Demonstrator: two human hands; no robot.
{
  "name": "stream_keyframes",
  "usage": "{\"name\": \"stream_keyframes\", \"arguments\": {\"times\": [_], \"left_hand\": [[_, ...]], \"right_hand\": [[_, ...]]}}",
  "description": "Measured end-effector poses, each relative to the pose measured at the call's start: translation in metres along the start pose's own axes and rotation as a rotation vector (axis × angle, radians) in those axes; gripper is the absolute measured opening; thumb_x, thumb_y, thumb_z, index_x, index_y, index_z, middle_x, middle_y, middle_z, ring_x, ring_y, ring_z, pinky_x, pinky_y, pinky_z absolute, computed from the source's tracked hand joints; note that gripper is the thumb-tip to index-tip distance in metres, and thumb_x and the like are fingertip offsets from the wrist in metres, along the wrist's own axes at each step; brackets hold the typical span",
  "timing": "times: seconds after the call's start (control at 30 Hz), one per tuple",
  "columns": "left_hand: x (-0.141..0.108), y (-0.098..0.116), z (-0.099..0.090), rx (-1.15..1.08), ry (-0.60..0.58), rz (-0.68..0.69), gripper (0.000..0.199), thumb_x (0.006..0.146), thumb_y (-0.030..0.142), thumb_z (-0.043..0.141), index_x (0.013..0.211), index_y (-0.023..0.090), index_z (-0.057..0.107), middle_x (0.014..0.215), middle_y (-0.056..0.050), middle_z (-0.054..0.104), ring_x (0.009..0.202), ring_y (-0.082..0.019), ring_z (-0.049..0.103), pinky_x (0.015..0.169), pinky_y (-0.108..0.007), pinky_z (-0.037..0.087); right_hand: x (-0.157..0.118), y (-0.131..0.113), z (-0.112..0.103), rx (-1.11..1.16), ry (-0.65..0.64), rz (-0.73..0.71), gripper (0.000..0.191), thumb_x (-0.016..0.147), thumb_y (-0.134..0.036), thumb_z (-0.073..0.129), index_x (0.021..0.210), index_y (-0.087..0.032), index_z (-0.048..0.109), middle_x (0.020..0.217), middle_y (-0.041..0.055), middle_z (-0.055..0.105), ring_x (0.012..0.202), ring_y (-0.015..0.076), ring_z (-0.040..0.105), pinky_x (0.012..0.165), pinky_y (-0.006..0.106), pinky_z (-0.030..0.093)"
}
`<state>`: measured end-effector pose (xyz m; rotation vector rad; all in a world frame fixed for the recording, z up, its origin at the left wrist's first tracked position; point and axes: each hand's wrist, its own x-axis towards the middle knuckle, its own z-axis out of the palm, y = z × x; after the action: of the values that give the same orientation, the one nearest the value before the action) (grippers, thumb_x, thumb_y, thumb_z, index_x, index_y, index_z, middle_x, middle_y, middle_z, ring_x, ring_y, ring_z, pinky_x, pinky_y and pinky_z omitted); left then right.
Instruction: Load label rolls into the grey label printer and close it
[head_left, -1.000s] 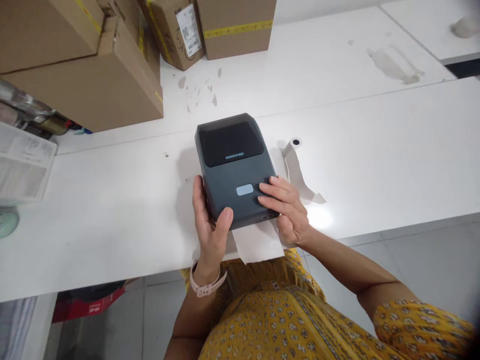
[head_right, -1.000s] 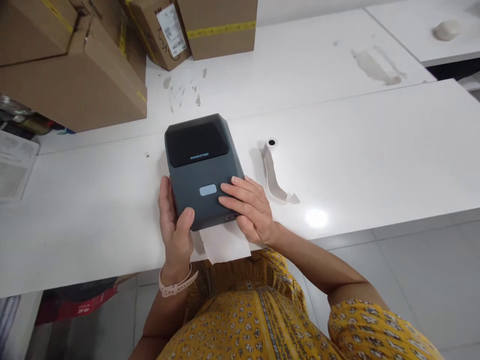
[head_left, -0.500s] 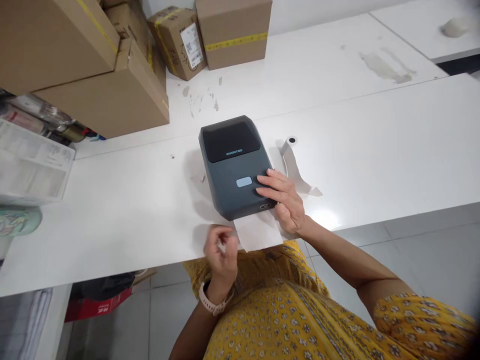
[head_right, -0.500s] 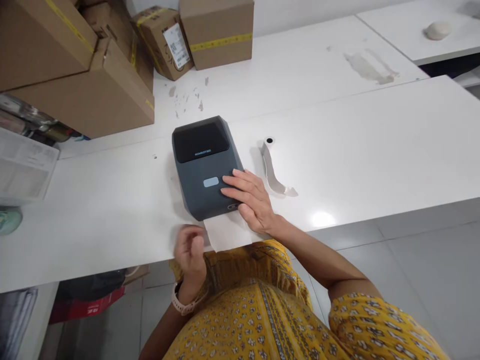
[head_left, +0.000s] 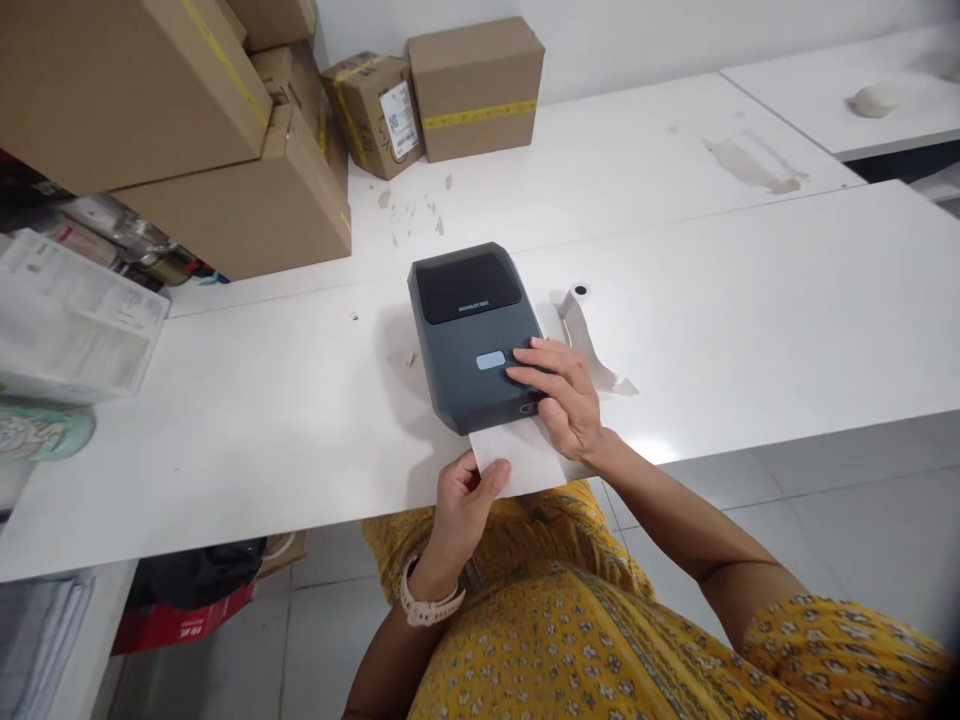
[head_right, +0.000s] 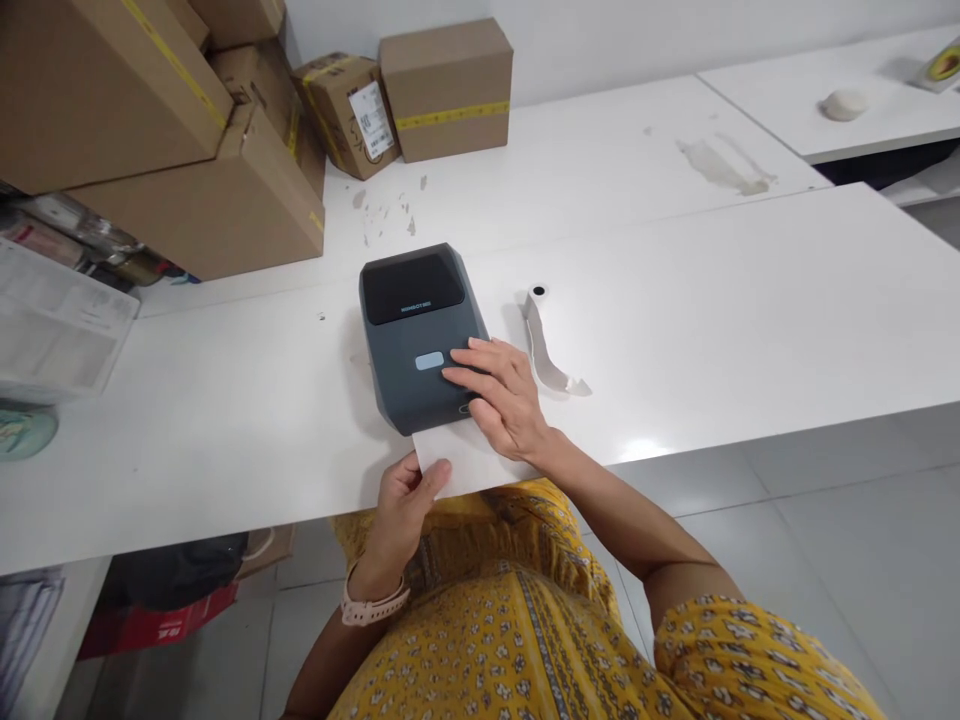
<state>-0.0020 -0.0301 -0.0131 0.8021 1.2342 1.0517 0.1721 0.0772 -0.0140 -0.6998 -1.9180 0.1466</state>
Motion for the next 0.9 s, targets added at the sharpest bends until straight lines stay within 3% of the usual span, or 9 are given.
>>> {"name": "stream_keyframes", "arguments": {"times": [0.1,0.17,0.37,0.47,0.53,0.63,0.77,0.9], "left_hand": [[-0.005,0.008,-0.011,0.249,0.055,0.206,0.045,0.094,0.049,0.066,0.063,0.017,0.059,0.059,0.003,0.047,0.058,-0.01,0.041,0.057,-0.024,0.034],[-0.006,0.014,-0.02,0.335,0.148,0.35,0.046,0.099,0.044,0.059,0.061,0.018,0.055,0.058,0.004,0.042,0.056,-0.01,0.038,0.056,-0.025,0.032],[0.01,0.023,-0.032,0.275,0.423,0.604,0.032,0.102,0.035,0.055,0.077,0.019,0.066,0.065,0.003,0.052,0.059,-0.011,0.047,0.058,-0.024,0.039],[0.022,0.023,-0.029,0.289,0.509,0.688,0.022,0.101,0.038,0.059,0.095,0.021,0.072,0.089,-0.002,0.068,0.08,-0.015,0.063,0.075,-0.027,0.051],[0.028,0.021,-0.026,0.333,0.473,0.676,0.033,0.101,0.042,0.06,0.127,0.024,0.068,0.129,-0.009,0.069,0.119,-0.022,0.065,0.1,-0.035,0.053],[0.031,0.017,-0.022,0.388,0.332,0.59,0.059,0.103,0.044,0.055,0.159,0.031,0.041,0.169,-0.008,0.039,0.157,-0.028,0.037,0.126,-0.045,0.036],[0.029,0.015,-0.02,0.428,0.258,0.589,0.063,0.105,0.045,0.052,0.164,0.035,0.032,0.175,-0.003,0.027,0.164,-0.027,0.022,0.134,-0.046,0.023],[0.03,0.016,-0.018,0.369,0.242,0.59,0.063,0.105,0.045,0.049,0.165,0.033,0.032,0.176,-0.003,0.025,0.164,-0.027,0.02,0.135,-0.046,0.02]], "right_hand": [[0.014,-0.005,-0.007,-0.144,-0.102,0.024,0.042,0.108,-0.037,0.037,0.141,-0.027,0.06,0.126,0.0086,0.069,0.119,0.0267,0.062,0.11,0.053,0.042],[0.023,-0.009,-0.012,-0.225,-0.179,0.024,0.041,0.109,-0.042,0.035,0.135,-0.027,0.064,0.129,0.0079,0.069,0.116,0.0258,0.062,0.112,0.053,0.038],[0.046,-0.01,-0.014,-0.375,-0.34,-0.078,0.038,0.108,-0.053,0.04,0.12,-0.03,0.067,0.148,0.0011,0.065,0.153,0.0288,0.041,0.131,0.056,0.007],[0.049,-0.004,-0.014,-0.304,-0.398,-0.077,0.036,0.108,-0.054,0.042,0.116,-0.03,0.067,0.15,0.0006,0.064,0.157,0.0287,0.037,0.133,0.057,0.002],[0.045,0.001,-0.018,-0.202,-0.415,-0.008,0.038,0.108,-0.055,0.041,0.122,-0.031,0.067,0.158,0.0019,0.056,0.159,0.0292,0.033,0.132,0.061,0.008],[0.026,0.008,-0.026,-0.021,-0.332,0.194,0.048,0.108,-0.058,0.036,0.143,-0.034,0.057,0.171,0.0042,0.037,0.162,0.0286,0.027,0.13,0.061,0.024],[0.0,0.008,-0.028,0.176,-0.228,0.441,0.055,0.109,-0.056,0.032,0.162,-0.041,0.034,0.171,0.0026,0.037,0.162,0.0242,0.028,0.13,0.058,0.03],[-0.007,0.0,-0.021,0.236,-0.21,0.48,0.06,0.108,-0.056,0.036,0.165,-0.042,0.027,0.174,0.0019,0.031,0.162,0.0257,0.029,0.132,0.057,0.029]]}}
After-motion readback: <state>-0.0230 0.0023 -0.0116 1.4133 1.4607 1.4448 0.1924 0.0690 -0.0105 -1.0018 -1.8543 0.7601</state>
